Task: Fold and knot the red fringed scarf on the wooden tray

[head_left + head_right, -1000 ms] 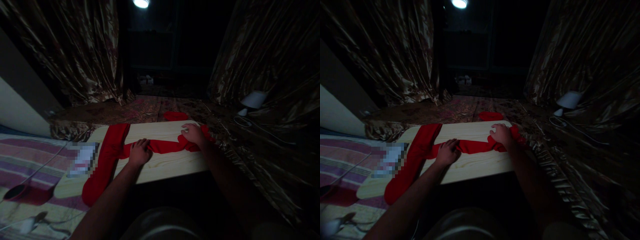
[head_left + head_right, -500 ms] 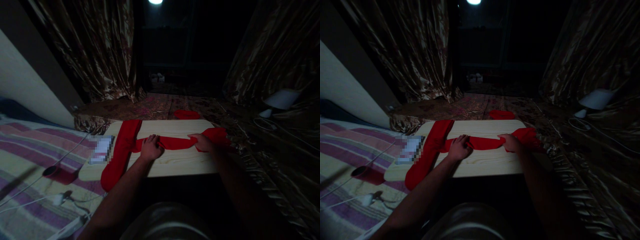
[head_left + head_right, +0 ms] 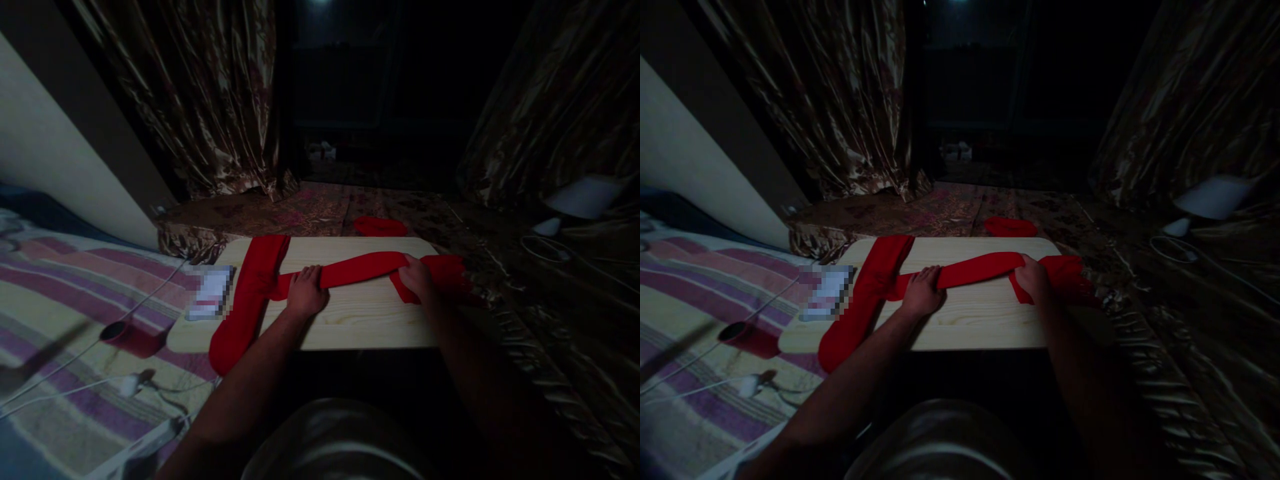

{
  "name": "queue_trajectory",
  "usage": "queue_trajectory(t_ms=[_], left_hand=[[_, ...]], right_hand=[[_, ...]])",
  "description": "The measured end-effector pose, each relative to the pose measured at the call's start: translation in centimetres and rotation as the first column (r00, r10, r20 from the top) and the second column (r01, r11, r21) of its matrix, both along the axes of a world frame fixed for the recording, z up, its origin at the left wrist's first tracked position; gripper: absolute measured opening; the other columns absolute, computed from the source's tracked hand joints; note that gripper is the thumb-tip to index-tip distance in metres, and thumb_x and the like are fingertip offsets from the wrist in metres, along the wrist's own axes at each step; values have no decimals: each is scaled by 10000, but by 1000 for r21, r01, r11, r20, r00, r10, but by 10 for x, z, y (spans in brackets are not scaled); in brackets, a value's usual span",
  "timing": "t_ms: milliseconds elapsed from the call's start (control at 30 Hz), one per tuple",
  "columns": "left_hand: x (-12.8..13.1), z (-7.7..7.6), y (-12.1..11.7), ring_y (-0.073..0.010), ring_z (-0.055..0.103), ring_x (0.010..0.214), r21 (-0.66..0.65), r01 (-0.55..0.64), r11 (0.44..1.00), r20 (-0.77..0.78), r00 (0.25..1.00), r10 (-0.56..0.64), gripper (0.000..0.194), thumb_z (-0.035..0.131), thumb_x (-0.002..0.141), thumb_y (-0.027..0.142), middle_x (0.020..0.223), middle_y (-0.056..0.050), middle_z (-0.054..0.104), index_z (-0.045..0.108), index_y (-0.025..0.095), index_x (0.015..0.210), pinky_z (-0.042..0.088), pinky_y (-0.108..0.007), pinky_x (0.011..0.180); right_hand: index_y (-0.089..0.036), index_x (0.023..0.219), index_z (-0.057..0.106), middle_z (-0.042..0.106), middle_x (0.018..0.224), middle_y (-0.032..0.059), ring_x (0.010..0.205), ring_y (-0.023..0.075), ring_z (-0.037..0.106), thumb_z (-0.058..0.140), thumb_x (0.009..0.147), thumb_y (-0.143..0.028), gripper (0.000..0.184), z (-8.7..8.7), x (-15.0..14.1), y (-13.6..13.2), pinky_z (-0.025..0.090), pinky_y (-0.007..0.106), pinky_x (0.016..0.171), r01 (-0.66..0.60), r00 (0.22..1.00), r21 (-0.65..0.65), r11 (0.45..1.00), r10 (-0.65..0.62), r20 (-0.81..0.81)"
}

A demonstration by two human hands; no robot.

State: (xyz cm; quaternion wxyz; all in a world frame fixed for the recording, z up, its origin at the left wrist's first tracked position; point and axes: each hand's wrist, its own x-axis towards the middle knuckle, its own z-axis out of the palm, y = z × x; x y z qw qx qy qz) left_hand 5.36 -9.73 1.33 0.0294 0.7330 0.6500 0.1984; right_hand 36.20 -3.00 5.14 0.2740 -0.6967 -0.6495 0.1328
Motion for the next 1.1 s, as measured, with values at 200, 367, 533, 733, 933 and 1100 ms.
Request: queue_trajectory(t_ms=[200, 367, 533, 733, 933, 1100], left_hand=[[-5, 2, 0, -285, 378, 1464, -40, 22, 999, 62, 998, -19, 606, 445, 942, 312, 1569, -91, 454, 422, 170, 1530, 283, -506, 1196], [-7, 3, 0, -274, 393, 1457, -36, 32, 999, 121, 992, -27, 568, 414, 969, 292, 1549, -91, 482, 428, 172, 1524, 283, -490, 1198], [-8, 2, 2, -275, 429, 1433, 2, 35, 999, 169, 985, -35, 547, 432, 966, 272, 1510, -98, 529, 455, 171, 1504, 300, -490, 1191], [-12, 5, 4, -253, 570, 1303, -21, -13, 1000, 317, 948, 18, 491, 386, 993, 260, 1390, -111, 636, 534, 148, 1447, 376, -418, 1154], [-13, 7, 6, -251, 594, 1281, -36, -3, 999, 385, 923, 16, 494, 382, 996, 262, 1381, -119, 642, 533, 131, 1448, 415, -389, 1121], [-16, 4, 6, -249, 657, 1176, -6, -31, 1000, 416, 909, 30, 468, 385, 991, 267, 1252, -109, 717, 573, 162, 1407, 476, -368, 1040]], right_hand=[[-163, 1214, 711, 719, 1198, 162, 1110, 305, 655, 436, 934, -305, 418, -4, 0, 5, 492, 367, 923, 32, 999, -19, 999, -31, 35], [-146, 1183, 722, 726, 1162, 175, 1065, 290, 664, 419, 952, -301, 411, -3, -4, 2, 484, 340, 890, 63, 994, -6, 998, -62, 90], [-163, 1178, 721, 729, 1151, 158, 1065, 272, 665, 412, 967, -305, 401, -2, -7, -1, 474, 319, 900, 88, 987, -6, 996, -87, 139], [-166, 1180, 709, 721, 1175, 160, 1074, 293, 663, 440, 951, -290, 374, -3, -7, 1, 475, 341, 904, 70, 983, -44, 997, -62, 170], [-188, 1137, 719, 739, 1115, 137, 1036, 278, 675, 463, 928, -263, 339, -9, -6, 1, 482, 324, 882, 76, 983, -22, 997, -72, 166], [-193, 1073, 724, 744, 1124, 115, 1037, 240, 677, 480, 911, -212, 294, -6, -6, 0, 478, 276, 882, 22, 980, -24, 999, -17, 198]])
